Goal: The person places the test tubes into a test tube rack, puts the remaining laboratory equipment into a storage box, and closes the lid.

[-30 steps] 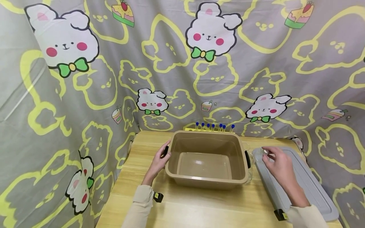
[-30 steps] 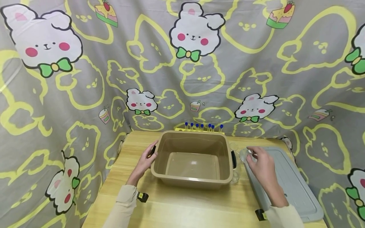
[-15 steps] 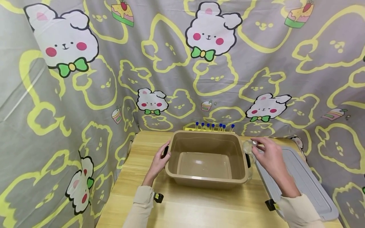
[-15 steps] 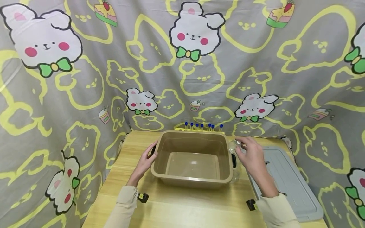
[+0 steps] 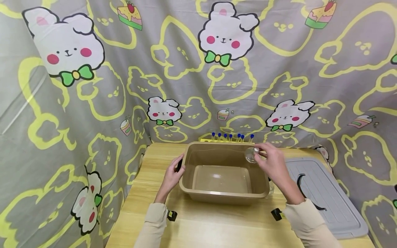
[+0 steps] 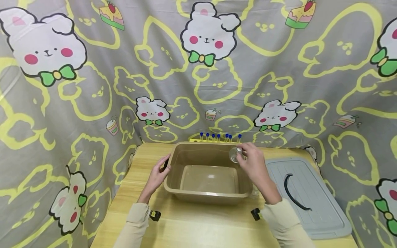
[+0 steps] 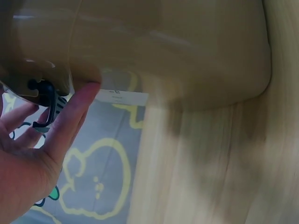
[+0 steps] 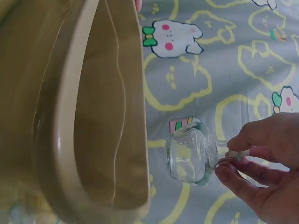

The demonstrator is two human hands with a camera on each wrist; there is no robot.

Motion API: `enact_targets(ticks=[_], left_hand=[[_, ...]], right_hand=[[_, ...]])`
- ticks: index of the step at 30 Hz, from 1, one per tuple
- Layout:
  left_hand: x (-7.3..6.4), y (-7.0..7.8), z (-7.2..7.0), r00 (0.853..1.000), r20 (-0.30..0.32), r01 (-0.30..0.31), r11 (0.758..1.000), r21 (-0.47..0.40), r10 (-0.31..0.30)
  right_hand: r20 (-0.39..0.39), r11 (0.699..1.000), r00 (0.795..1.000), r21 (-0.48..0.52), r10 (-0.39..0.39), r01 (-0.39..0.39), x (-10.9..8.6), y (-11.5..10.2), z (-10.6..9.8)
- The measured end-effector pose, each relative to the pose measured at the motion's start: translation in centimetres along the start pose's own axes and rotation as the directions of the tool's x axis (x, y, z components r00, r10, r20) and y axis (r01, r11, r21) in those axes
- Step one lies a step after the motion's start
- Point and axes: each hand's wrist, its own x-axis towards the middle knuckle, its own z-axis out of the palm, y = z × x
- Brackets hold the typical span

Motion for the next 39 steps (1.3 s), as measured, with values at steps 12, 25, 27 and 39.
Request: enact_targets(ticks=[12,25,27,39], left_hand=[[0.0,-0.7,-0.3,0.995,0.042,0.091,0.990,-0.108,-0.087],[0.1,-0.7,-0.1,0.996,0.037,0.082,0.989,-0.120,-0.078],[0.0,-0.7,-0.1,0.997,0.034,0.078,0.990,-0.119,-0.074],[0.1,-0.8,-0.2,0.997,0.029,0.071,0.988,-0.135,-0.067]], right_hand=[[0.099,0.999,0.995,0.040,-0.033,0.029,2.8,-1.8,3.5],[0.160,0.998,0.986,0.052,-0.053,0.046,5.3,-3.7,6.3],[0.165,0.997,0.984,0.060,-0.059,0.050,5.7,-3.9,6.7],[0.228,0.989,0.966,0.103,-0.124,0.103,7.5,-4.5,9.7]])
